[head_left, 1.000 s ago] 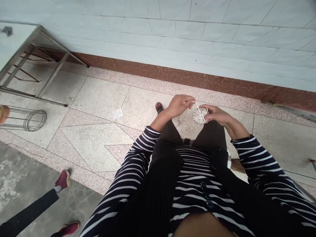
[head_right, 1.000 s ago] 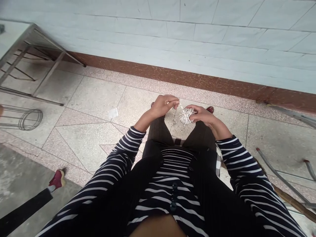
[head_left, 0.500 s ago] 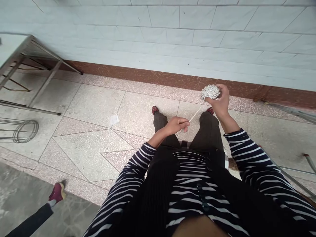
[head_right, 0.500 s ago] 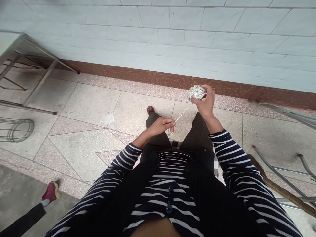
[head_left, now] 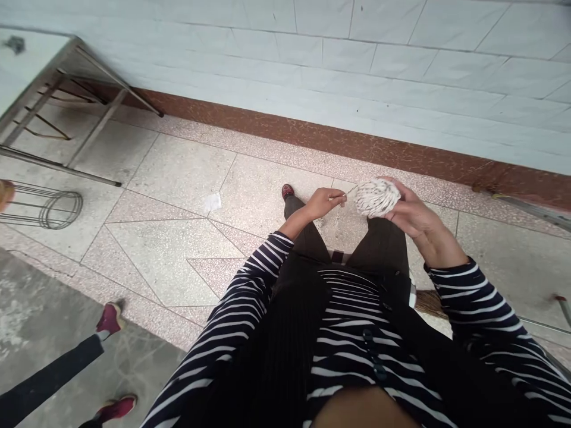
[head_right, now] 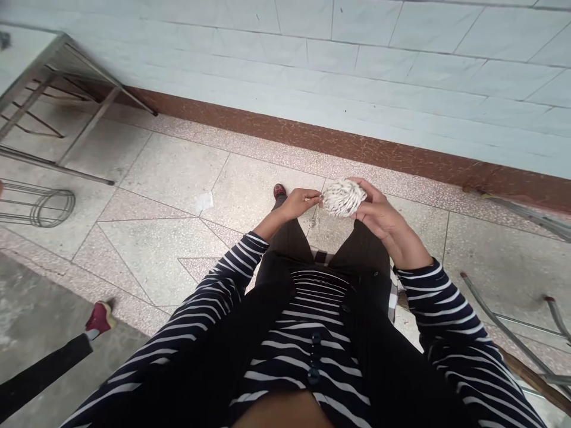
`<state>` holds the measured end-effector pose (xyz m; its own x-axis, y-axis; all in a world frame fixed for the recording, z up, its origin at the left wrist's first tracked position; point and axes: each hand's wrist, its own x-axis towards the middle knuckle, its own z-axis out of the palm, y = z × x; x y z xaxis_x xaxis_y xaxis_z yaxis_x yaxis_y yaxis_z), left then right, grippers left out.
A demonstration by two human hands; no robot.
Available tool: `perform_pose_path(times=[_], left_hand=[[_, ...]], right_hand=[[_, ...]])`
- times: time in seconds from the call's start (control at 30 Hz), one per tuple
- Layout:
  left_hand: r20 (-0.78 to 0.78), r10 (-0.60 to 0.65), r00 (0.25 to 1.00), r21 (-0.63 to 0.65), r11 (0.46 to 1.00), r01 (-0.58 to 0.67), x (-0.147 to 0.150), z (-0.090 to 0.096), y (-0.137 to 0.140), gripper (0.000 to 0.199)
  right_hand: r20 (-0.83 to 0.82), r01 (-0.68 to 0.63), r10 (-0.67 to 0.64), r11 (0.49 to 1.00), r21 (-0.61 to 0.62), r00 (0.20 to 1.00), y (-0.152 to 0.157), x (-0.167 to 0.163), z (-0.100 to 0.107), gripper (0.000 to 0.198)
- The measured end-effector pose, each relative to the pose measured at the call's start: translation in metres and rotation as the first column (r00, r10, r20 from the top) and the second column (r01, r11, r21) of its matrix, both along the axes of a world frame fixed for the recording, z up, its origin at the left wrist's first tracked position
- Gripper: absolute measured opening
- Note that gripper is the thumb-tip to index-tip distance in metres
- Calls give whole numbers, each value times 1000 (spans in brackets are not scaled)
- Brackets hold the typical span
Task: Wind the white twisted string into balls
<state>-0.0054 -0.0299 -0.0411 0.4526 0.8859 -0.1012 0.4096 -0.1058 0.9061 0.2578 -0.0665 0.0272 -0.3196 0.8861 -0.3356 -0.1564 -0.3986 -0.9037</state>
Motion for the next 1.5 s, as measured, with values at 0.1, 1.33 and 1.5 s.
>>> perform_pose_path(times=[0.1, 1.33, 1.5], left_hand=[[35, -13, 999, -89, 996, 16, 9, -7, -17, 31], [255, 63, 965, -179, 984, -17, -7, -10, -20, 41], [20, 289, 957, -100, 953, -285, -24, -32, -5, 38]], right_hand=[[-28, 65, -61, 986, 156, 998, 22, 5, 19, 72], [-5, 181, -182, 979, 91, 983, 23, 25, 29, 80], [-51, 241, -236, 955, 174, 970, 10, 31, 48, 74]])
